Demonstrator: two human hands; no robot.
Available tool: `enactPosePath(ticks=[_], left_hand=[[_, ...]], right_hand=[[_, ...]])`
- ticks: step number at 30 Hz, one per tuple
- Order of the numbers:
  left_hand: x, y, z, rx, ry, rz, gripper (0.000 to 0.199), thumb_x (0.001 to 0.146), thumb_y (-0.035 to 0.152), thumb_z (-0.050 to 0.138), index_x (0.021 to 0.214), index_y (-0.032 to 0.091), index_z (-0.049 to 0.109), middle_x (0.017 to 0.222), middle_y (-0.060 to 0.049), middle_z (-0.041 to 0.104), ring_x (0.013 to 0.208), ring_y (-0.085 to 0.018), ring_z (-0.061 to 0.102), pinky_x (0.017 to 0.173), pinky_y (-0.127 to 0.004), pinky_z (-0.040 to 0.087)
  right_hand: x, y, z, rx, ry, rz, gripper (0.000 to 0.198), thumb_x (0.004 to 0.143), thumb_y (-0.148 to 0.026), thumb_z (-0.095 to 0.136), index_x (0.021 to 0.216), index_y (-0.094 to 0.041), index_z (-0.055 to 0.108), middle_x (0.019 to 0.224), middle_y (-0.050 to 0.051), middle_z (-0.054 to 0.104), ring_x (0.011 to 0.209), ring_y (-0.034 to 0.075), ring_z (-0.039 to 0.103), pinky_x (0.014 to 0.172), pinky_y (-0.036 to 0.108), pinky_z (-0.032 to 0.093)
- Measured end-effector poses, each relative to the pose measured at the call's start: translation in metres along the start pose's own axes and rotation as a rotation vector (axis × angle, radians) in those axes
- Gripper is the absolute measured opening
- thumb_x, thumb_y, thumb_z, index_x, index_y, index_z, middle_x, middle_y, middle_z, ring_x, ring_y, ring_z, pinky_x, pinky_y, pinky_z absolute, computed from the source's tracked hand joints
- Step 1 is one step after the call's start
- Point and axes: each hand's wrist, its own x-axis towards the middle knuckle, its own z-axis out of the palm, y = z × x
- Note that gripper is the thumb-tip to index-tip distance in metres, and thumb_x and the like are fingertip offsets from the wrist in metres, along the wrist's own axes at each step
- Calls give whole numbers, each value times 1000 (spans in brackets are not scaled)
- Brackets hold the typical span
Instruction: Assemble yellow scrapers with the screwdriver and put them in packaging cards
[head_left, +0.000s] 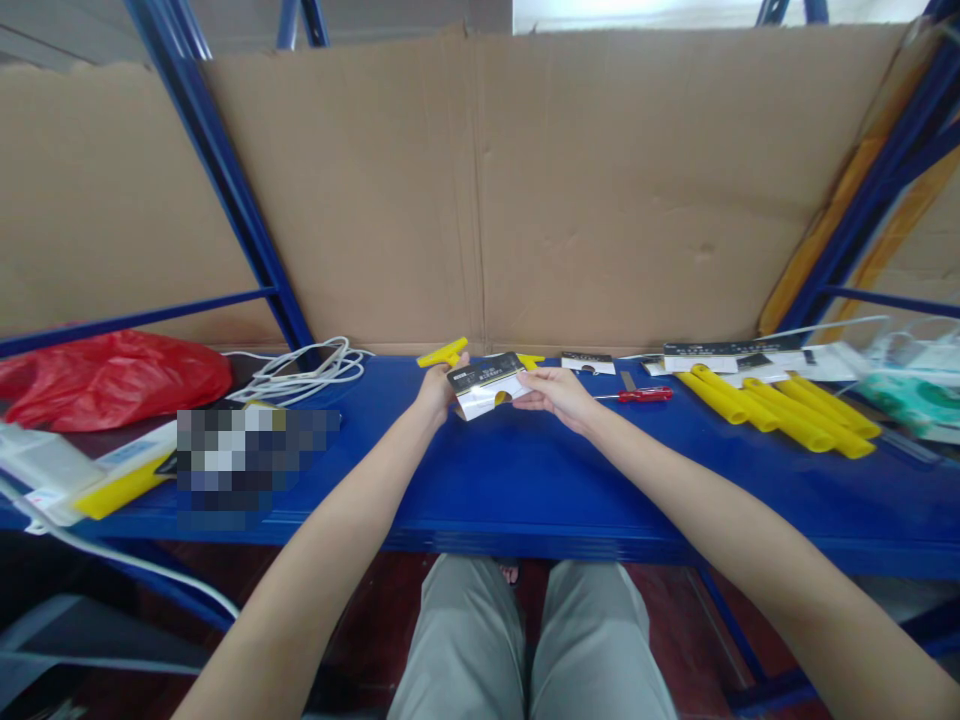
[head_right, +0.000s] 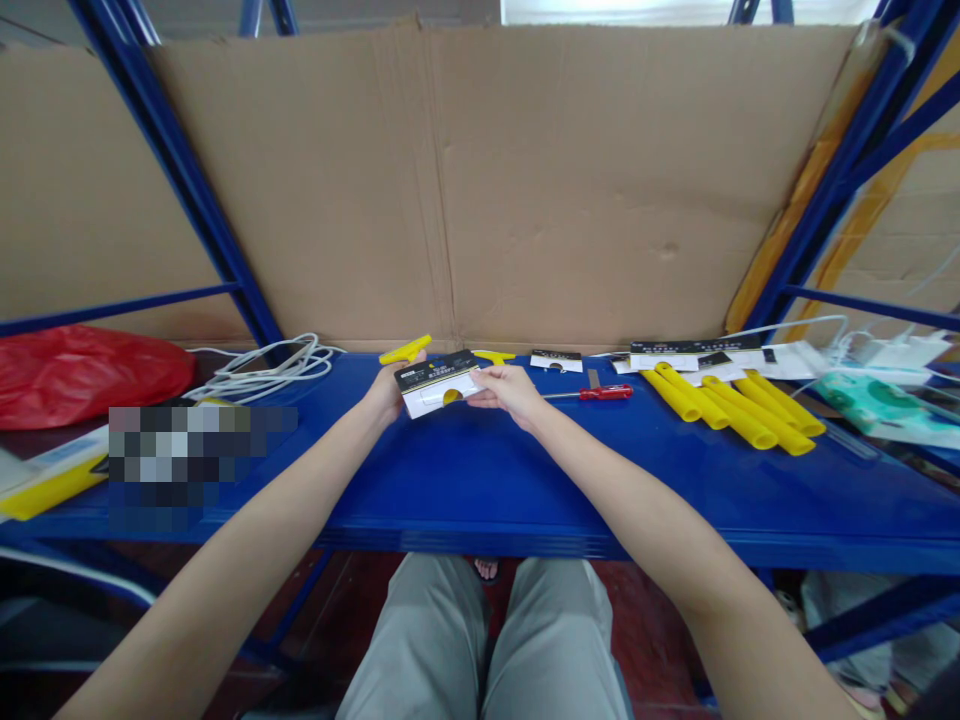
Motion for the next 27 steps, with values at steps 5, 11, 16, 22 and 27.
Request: enactPosePath(ticks=[5, 11, 16, 22, 27], left_hand=[[3, -3, 0, -16, -82, -58, 21, 78, 27, 65, 65, 12, 57, 54, -3, 60, 47, -13, 58, 51, -24, 46], [3, -3, 2, -87, -67, -96, 15, 79, 21, 62, 71, 9, 59, 61, -7, 65, 52, -17, 62, 56, -28, 51], [0, -1, 7, -101, 14, -140, 14, 75, 23, 66, 80, 11, 61, 66, -7, 69, 62, -22, 67, 60, -34, 55], [-2, -1, 11, -91, 36, -131, 11, 73, 9, 59, 82, 12, 64, 69, -6, 71, 64, -20, 69, 63, -31, 57], [-4, 1, 14, -133, 33, -158, 15, 78, 6, 50, 78, 9, 64, 69, -8, 71, 62, -19, 69, 63, -28, 57]], right_hand=[[-1, 1, 3, -15, 22, -8, 10, 80, -14, 62, 71, -14, 67, 71, 6, 71, 65, 14, 67, 79, 37, 57], [-4, 0, 10, -41, 95, -1, 14, 81, -13, 60, 69, -13, 66, 64, 5, 69, 57, 12, 66, 72, 33, 58], [-4, -1, 13, -48, 146, -20, 14, 81, -14, 60, 68, -13, 65, 67, 6, 70, 57, 13, 66, 68, 30, 59], [-6, -2, 17, -87, 245, -48, 17, 81, -13, 58, 65, -14, 63, 61, 3, 68, 51, 11, 64, 60, 25, 58], [-8, -4, 22, -131, 259, -72, 21, 81, -14, 57, 61, -15, 60, 56, 1, 65, 51, 12, 64, 58, 23, 58]])
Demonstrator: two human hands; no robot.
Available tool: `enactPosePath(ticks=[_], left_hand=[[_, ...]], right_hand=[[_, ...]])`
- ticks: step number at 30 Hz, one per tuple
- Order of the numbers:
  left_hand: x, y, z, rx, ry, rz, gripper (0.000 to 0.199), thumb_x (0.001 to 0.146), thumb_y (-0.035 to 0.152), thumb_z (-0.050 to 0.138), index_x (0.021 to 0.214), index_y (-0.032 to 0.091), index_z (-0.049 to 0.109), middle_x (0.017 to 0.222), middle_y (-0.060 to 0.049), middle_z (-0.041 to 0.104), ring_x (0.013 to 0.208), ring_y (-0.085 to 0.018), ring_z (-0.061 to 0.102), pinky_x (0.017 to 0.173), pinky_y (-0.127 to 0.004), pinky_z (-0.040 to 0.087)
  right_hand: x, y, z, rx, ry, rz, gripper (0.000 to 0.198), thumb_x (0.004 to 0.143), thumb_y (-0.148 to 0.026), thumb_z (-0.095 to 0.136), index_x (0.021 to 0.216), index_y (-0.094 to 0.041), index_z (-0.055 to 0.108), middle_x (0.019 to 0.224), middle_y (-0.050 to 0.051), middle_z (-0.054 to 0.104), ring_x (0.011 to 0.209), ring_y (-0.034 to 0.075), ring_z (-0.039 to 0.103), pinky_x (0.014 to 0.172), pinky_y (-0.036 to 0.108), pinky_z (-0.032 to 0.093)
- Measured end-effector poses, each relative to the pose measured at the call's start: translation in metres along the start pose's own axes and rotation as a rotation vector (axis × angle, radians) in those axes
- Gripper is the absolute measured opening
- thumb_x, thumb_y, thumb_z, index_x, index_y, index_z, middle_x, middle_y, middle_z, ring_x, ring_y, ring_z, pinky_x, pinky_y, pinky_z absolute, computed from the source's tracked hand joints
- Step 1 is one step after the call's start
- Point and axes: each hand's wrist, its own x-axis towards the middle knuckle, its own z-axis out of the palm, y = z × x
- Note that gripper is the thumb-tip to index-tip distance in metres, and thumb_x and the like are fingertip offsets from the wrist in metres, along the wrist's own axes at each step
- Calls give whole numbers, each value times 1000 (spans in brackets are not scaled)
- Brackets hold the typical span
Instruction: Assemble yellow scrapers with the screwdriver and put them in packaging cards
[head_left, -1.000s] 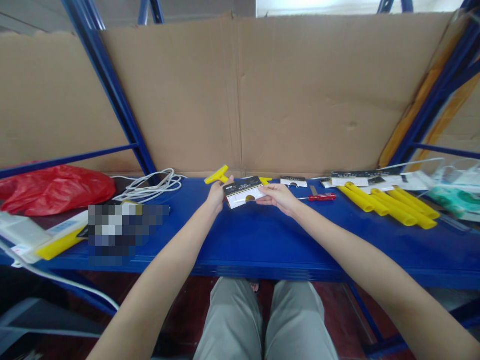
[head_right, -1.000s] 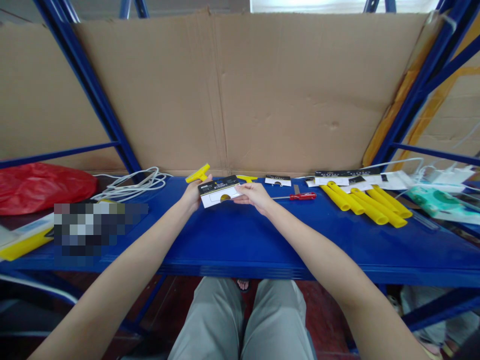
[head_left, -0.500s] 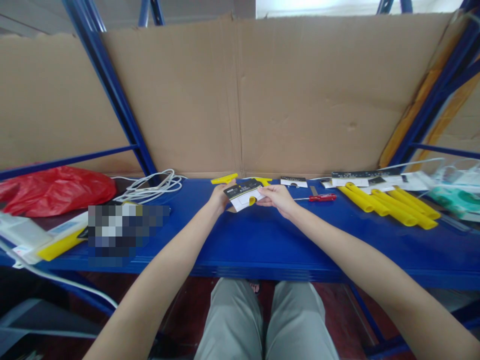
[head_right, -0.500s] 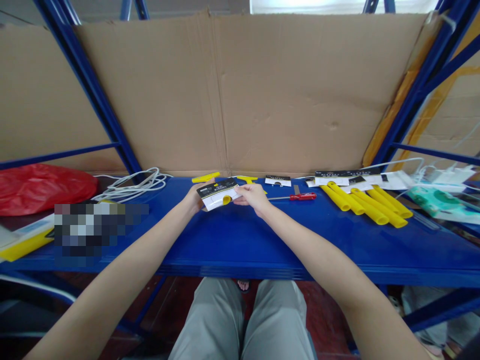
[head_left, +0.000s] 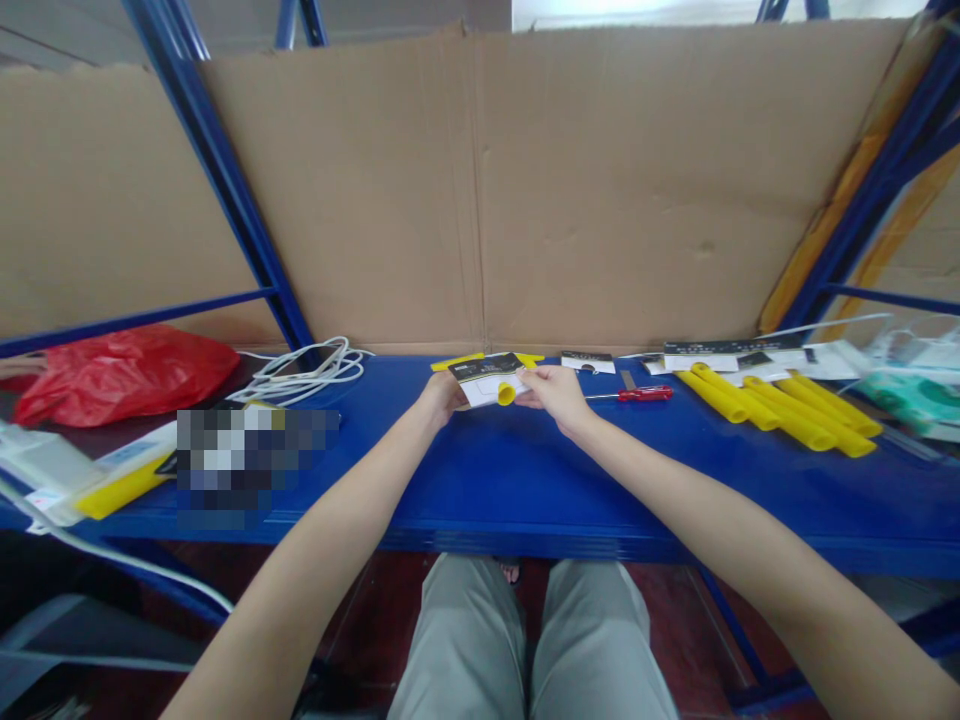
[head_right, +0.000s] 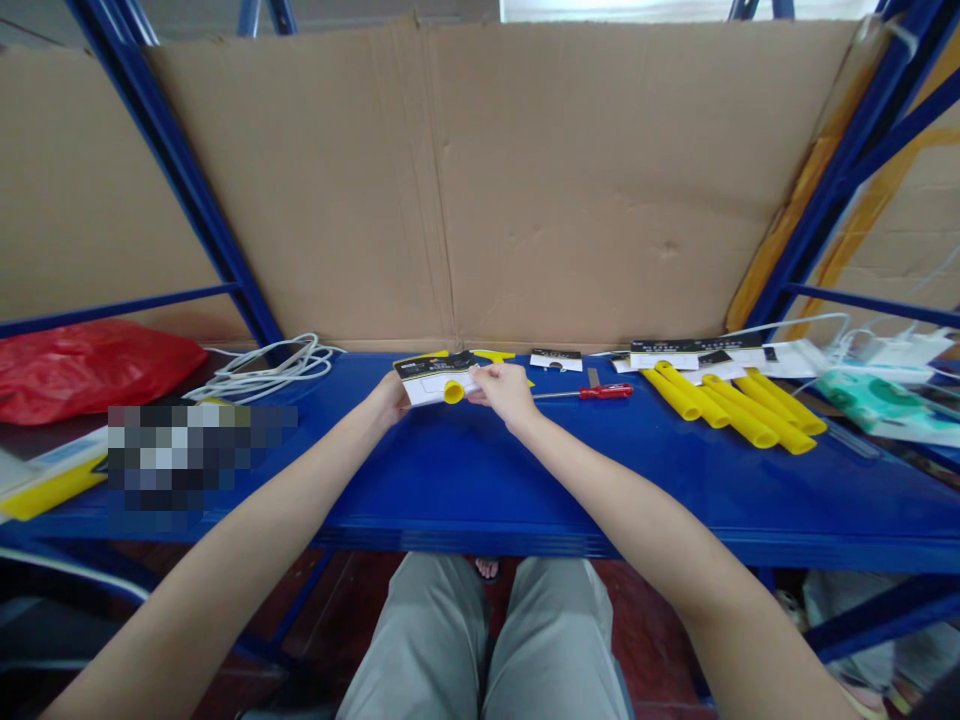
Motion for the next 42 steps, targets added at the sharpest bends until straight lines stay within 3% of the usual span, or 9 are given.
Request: enactPosePath(ticks=[5, 12, 17, 22, 27, 32, 37, 42], left_hand=[[-10, 2, 6, -68, -38, -20, 13, 78, 8, 54, 83, 8, 66, 77, -10, 72, 67, -20, 70, 64, -29, 57], [-12, 0, 6, -4, -43, 30, 19, 75, 6, 55, 84, 12, 69, 74, -6, 73, 75, -21, 70, 69, -31, 56], [-4, -4, -1, 83, -51, 34, 16, 69, 13, 63, 84, 15, 69, 73, -6, 72, 72, -22, 69, 63, -30, 55], [-1, -10, -4, 226, -14, 59, 13, 65, 13, 63, 77, 16, 67, 67, -5, 71, 67, -19, 67, 56, -25, 49], [-3, -15, -3, 292, -73, 91, 8, 62, 16, 64, 70, 16, 66, 68, -6, 71, 69, -20, 66, 56, -25, 46], [-5, -15, -2, 317, -154, 96, 16, 60, 16, 67, 76, 16, 68, 75, -8, 72, 75, -21, 66, 57, -26, 46], [-3, -17, -2, 331, -165, 91, 21, 55, 18, 74, 75, 14, 67, 71, -8, 71, 71, -20, 66, 54, -23, 44], [-3, -16, -3, 294, -167, 79, 21, 58, 13, 69, 79, 15, 68, 74, -8, 72, 74, -21, 66, 57, -25, 46]], right_hand=[[0, 4, 1, -63, 29, -26, 23, 80, -15, 56, 58, -17, 57, 53, -1, 62, 51, 14, 64, 58, 26, 57], [14, 19, -5, -100, 49, -143, 22, 76, -23, 58, 55, -19, 55, 60, 0, 63, 61, 18, 65, 63, 34, 57], [27, 33, -11, -207, 61, -249, 20, 75, -33, 58, 59, -20, 57, 64, 2, 65, 71, 20, 65, 66, 34, 55], [34, 40, -15, -285, 114, -319, 15, 75, -31, 56, 67, -19, 60, 72, 5, 67, 82, 22, 65, 72, 35, 53], [35, 43, -14, -260, 140, -301, 13, 78, -28, 53, 74, -19, 60, 76, 6, 67, 83, 22, 65, 75, 37, 52], [37, 48, -12, -215, 153, -284, 12, 78, -29, 52, 73, -20, 58, 75, 4, 66, 81, 21, 65, 76, 36, 53], [37, 55, -10, -196, 175, -267, 13, 79, -30, 50, 73, -20, 56, 72, 3, 65, 77, 20, 64, 73, 36, 54], [35, 53, -10, -140, 172, -246, 11, 78, -31, 50, 75, -21, 53, 70, 1, 62, 73, 18, 63, 67, 32, 54]])
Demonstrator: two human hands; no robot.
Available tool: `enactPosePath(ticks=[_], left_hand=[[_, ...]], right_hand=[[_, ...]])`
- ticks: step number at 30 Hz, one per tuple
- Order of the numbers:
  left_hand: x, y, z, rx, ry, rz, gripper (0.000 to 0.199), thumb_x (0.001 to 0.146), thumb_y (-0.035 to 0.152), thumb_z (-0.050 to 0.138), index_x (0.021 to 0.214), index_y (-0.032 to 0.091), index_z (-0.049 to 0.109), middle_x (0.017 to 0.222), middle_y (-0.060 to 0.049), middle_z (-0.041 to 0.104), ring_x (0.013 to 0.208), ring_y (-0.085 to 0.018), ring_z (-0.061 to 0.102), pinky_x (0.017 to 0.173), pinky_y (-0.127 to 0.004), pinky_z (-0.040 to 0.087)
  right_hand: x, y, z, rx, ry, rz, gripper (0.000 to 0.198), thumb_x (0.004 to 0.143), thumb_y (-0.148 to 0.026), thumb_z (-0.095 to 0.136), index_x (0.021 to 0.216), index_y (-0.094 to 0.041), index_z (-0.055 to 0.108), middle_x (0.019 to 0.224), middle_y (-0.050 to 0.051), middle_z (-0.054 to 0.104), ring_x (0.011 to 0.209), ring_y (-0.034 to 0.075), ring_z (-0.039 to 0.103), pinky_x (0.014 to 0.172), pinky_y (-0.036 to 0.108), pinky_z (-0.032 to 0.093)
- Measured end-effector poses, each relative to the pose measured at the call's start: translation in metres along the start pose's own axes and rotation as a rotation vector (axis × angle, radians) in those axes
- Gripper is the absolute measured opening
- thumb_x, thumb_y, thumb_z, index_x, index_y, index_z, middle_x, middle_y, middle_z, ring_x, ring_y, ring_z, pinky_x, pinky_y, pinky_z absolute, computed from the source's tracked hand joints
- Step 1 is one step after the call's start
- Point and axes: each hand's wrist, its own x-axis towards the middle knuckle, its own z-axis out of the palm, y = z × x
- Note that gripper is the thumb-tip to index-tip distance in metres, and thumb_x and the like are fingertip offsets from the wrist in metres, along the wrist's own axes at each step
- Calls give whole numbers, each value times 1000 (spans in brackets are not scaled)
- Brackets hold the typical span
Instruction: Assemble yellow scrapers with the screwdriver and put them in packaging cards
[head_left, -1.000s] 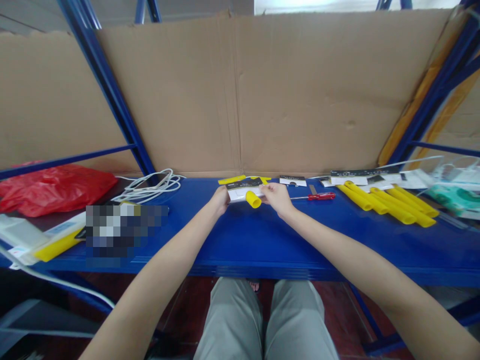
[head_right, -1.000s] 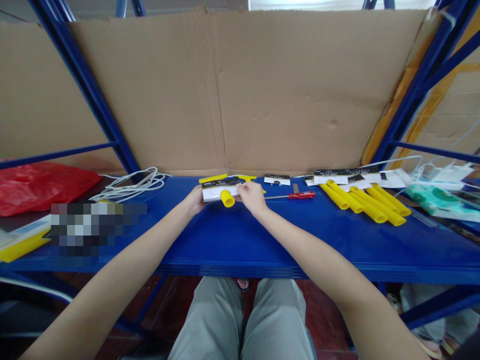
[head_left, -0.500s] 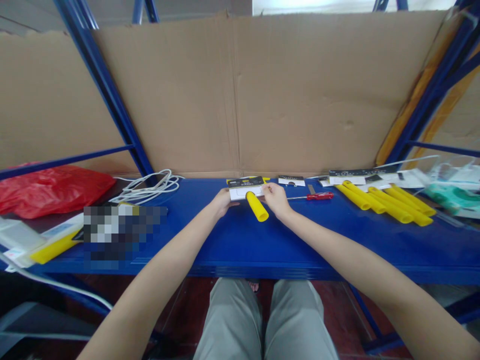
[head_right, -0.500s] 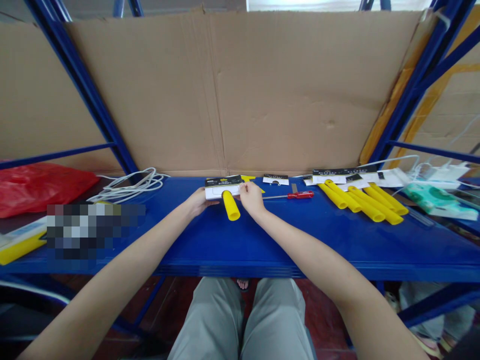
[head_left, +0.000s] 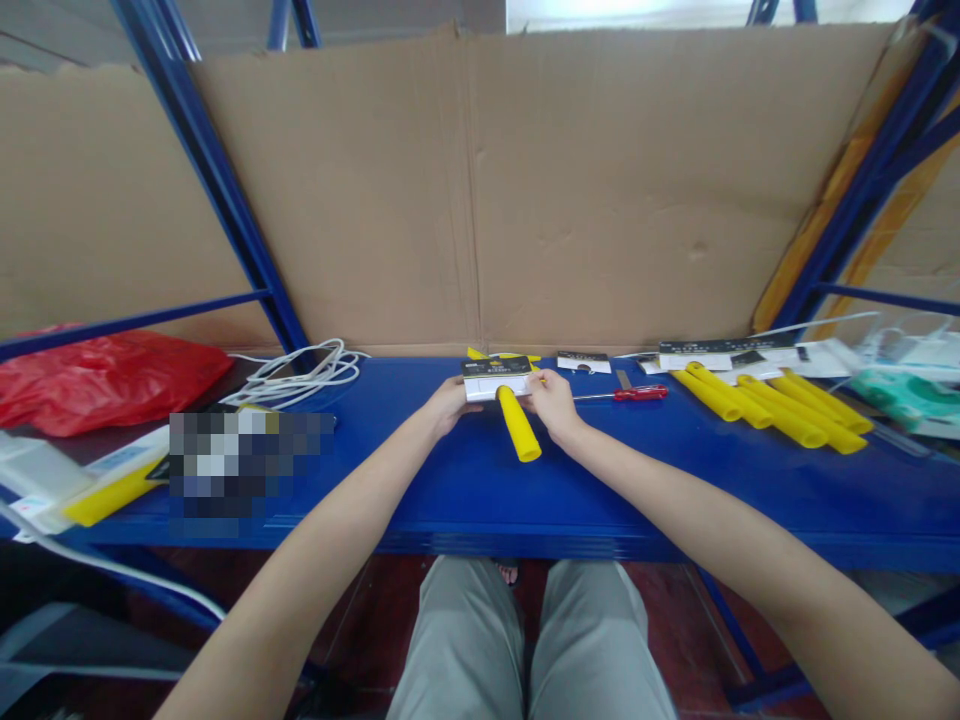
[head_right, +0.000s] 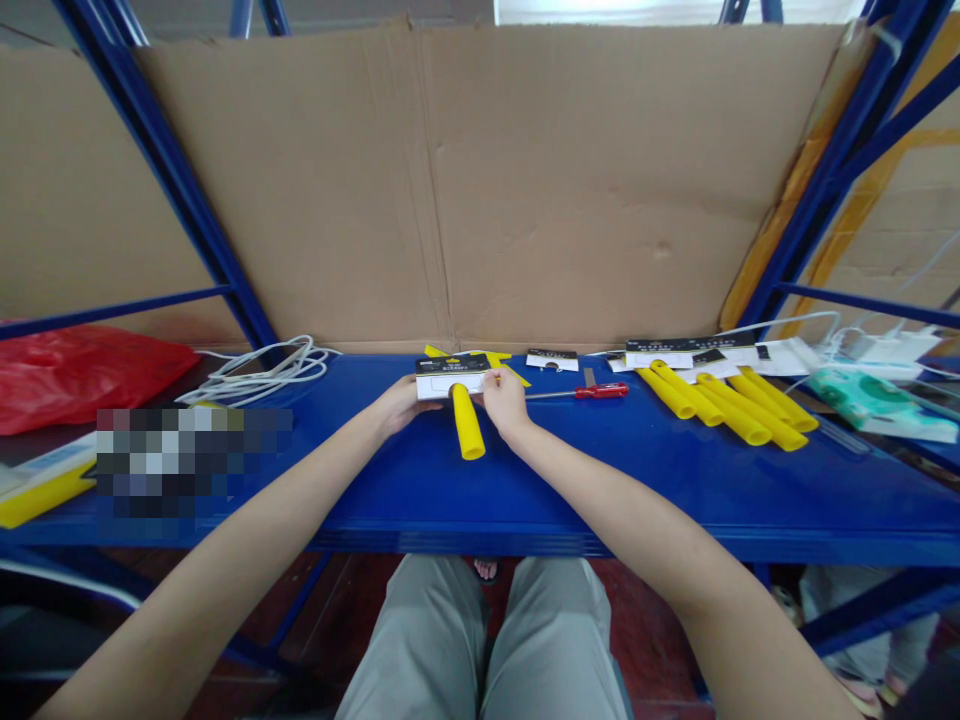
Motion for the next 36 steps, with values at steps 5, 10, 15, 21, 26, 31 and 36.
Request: enactPosePath(ticks=[5, 10, 15, 21, 26, 31, 36], left_hand=[[-2, 3, 1, -28, 4, -1, 17, 65, 17, 62, 81, 16, 68, 78, -8, 72, 76, -22, 66, 59, -28, 47], [0, 2, -1, -7, 63, 35, 17, 67, 25, 63, 81, 15, 68, 75, -8, 72, 75, -21, 66, 56, -24, 45], [5, 1, -4, -21, 158, 50, 28, 63, 34, 71, 85, 16, 66, 68, -6, 70, 68, -19, 66, 56, -24, 45], [4, 3, -2, -66, 131, 64, 26, 66, 35, 69, 84, 17, 65, 67, -3, 69, 67, -18, 65, 61, -26, 47], [0, 10, 0, -79, 116, -8, 28, 85, 35, 42, 84, 18, 64, 78, -5, 71, 80, -21, 65, 65, -29, 47], [1, 13, 1, -146, 43, -20, 31, 86, 40, 42, 85, 17, 63, 85, -8, 70, 83, -22, 64, 65, -31, 49], [2, 9, 3, -164, 61, 88, 17, 69, 6, 60, 84, 14, 61, 75, -4, 67, 65, -14, 63, 68, -28, 51]], right_hand=[[-3, -7, 1, 89, -25, 67, 9, 79, -27, 46, 75, -21, 49, 69, -1, 58, 72, 16, 63, 65, 31, 54], [-2, -6, 0, 56, -15, 40, 9, 79, -29, 47, 76, -21, 49, 70, 0, 58, 73, 16, 63, 65, 30, 54], [-2, -6, 1, 89, -38, 33, 11, 79, -31, 50, 76, -21, 49, 71, -1, 59, 71, 15, 62, 67, 31, 54], [-7, -15, 3, 177, -51, 128, 6, 79, -26, 49, 76, -21, 47, 68, -3, 57, 67, 13, 63, 67, 31, 55], [-10, -25, 2, 254, -11, 188, 4, 80, -20, 47, 78, -22, 45, 71, -2, 61, 70, 14, 66, 69, 31, 55], [-11, -31, 3, 258, 16, 219, 7, 81, -15, 42, 78, -22, 42, 73, -1, 63, 72, 14, 67, 71, 31, 54], [-9, -29, 2, 234, 0, 204, 5, 81, -18, 42, 81, -23, 42, 78, 0, 64, 74, 14, 66, 70, 31, 54]])
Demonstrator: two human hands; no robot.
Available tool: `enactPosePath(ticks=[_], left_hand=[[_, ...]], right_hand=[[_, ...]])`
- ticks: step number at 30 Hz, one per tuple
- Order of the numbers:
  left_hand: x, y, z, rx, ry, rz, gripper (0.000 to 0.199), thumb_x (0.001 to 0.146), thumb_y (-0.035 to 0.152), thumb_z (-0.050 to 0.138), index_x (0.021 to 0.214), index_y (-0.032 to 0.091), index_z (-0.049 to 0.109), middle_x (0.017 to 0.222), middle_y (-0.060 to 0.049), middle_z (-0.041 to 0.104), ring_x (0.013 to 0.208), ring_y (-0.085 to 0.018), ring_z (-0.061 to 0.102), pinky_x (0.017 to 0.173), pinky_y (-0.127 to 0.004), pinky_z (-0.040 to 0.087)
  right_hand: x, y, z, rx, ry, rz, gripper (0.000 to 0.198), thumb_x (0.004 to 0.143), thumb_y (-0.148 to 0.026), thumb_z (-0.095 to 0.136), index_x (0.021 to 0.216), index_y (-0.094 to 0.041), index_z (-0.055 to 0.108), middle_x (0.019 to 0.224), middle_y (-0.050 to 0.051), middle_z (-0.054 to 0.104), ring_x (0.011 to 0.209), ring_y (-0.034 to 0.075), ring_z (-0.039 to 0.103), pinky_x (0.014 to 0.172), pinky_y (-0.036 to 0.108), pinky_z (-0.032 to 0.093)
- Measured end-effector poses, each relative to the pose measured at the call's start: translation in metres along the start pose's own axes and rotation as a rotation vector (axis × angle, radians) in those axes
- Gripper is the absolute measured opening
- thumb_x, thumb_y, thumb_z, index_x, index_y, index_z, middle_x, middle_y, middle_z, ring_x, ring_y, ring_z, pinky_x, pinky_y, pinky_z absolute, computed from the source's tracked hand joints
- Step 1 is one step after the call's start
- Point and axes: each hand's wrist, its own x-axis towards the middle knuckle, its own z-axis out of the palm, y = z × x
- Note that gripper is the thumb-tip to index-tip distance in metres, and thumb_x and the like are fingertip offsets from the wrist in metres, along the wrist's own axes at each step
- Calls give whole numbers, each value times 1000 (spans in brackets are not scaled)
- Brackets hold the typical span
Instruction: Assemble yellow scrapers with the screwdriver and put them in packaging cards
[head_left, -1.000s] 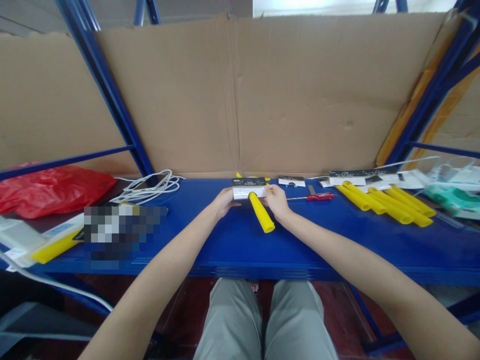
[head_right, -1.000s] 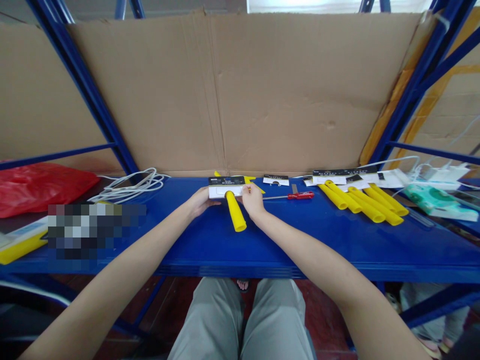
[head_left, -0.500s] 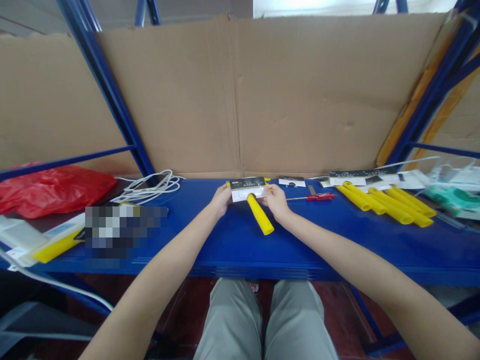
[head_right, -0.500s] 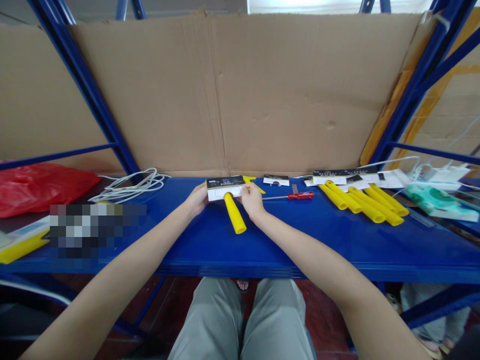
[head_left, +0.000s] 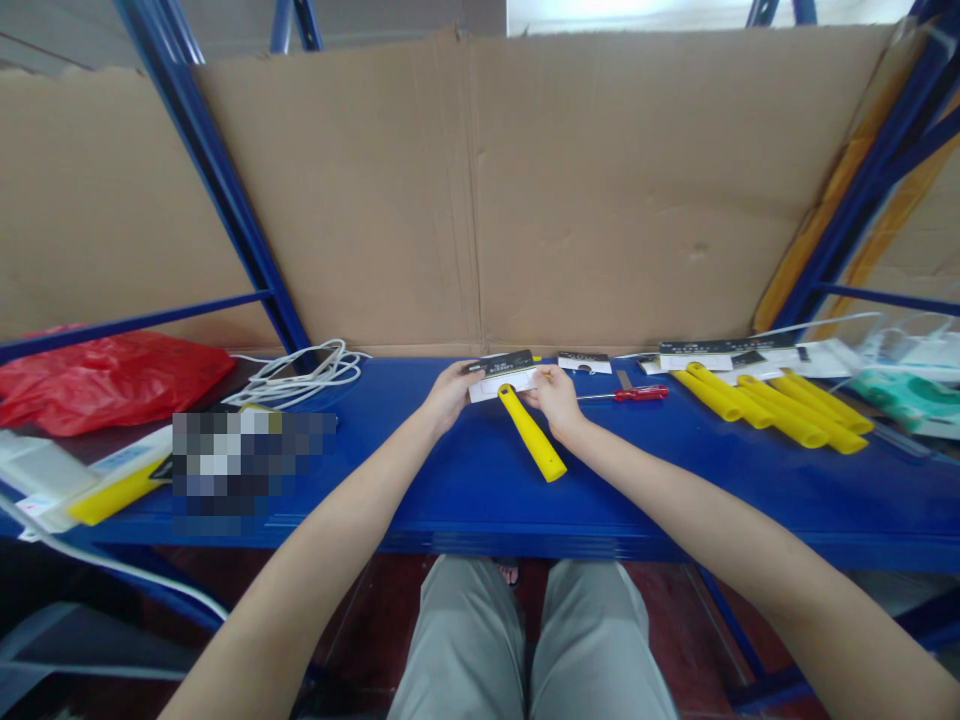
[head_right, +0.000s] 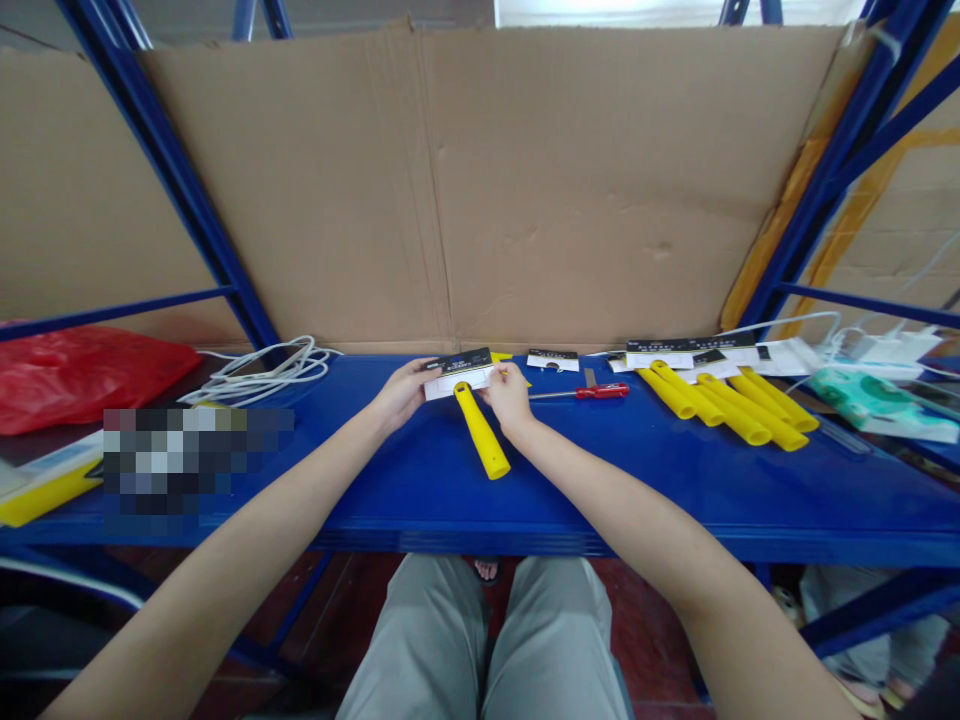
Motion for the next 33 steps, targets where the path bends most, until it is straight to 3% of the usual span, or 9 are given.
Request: enactPosePath(ticks=[4, 8, 12, 14, 19, 23, 28, 33], left_hand=[[0, -2, 0, 48, 71, 50, 25, 64, -5, 57, 81, 13, 59, 76, -2, 65, 62, -10, 61, 72, -26, 52], [1, -1, -1, 82, 145, 76, 23, 67, -7, 55, 80, 12, 56, 79, -3, 64, 64, -9, 61, 69, -24, 52], [0, 1, -3, 130, 171, 74, 25, 68, -6, 56, 85, 12, 56, 88, -7, 66, 66, -9, 63, 66, -24, 52], [-1, 2, -3, 155, 169, 66, 27, 69, -5, 56, 89, 12, 56, 94, -8, 66, 69, -11, 64, 66, -24, 53], [-4, 3, -1, 195, 166, 38, 29, 72, -4, 55, 95, 13, 56, 99, -10, 66, 69, -12, 64, 63, -26, 53], [-3, 3, -2, 199, 176, 36, 31, 70, -4, 57, 96, 13, 56, 98, -9, 66, 68, -12, 64, 62, -26, 53], [-1, 2, -6, 218, 204, 24, 35, 66, -6, 59, 96, 14, 57, 97, -9, 67, 67, -13, 65, 62, -27, 53], [-2, 5, -5, 201, 200, 25, 33, 68, -6, 56, 95, 13, 57, 96, -9, 67, 65, -12, 64, 62, -27, 53]], right_hand=[[5, 5, -3, -150, -34, -74, 10, 79, -21, 46, 89, -22, 44, 96, 5, 65, 89, 18, 64, 77, 36, 53], [2, 4, -5, -495, -27, -330, 28, 74, -24, 55, 99, -19, 46, 115, 13, 58, 110, 24, 55, 92, 42, 44], [-10, -4, -5, -777, -74, -575, 30, 75, -31, 56, 101, -20, 48, 114, 14, 54, 108, 26, 54, 91, 44, 43], [-15, -8, -4, -879, -122, -627, 27, 75, -33, 56, 97, -19, 49, 108, 12, 55, 104, 26, 54, 88, 43, 43], [-18, -8, -2, -990, -313, -492, 26, 75, -23, 56, 99, -19, 46, 88, 6, 57, 84, 21, 57, 77, 37, 45], [-20, -8, -3, -987, -391, -465, 29, 76, -15, 50, 105, -19, 45, 87, 4, 56, 76, 17, 57, 71, 33, 45], [-25, -14, -2, -1083, -526, -446, 35, 76, -10, 48, 109, -19, 48, 95, 7, 57, 82, 18, 57, 77, 34, 44], [-25, -20, -2, -1141, -560, -462, 32, 77, -8, 47, 106, -18, 55, 100, 8, 59, 92, 19, 57, 84, 33, 42]])
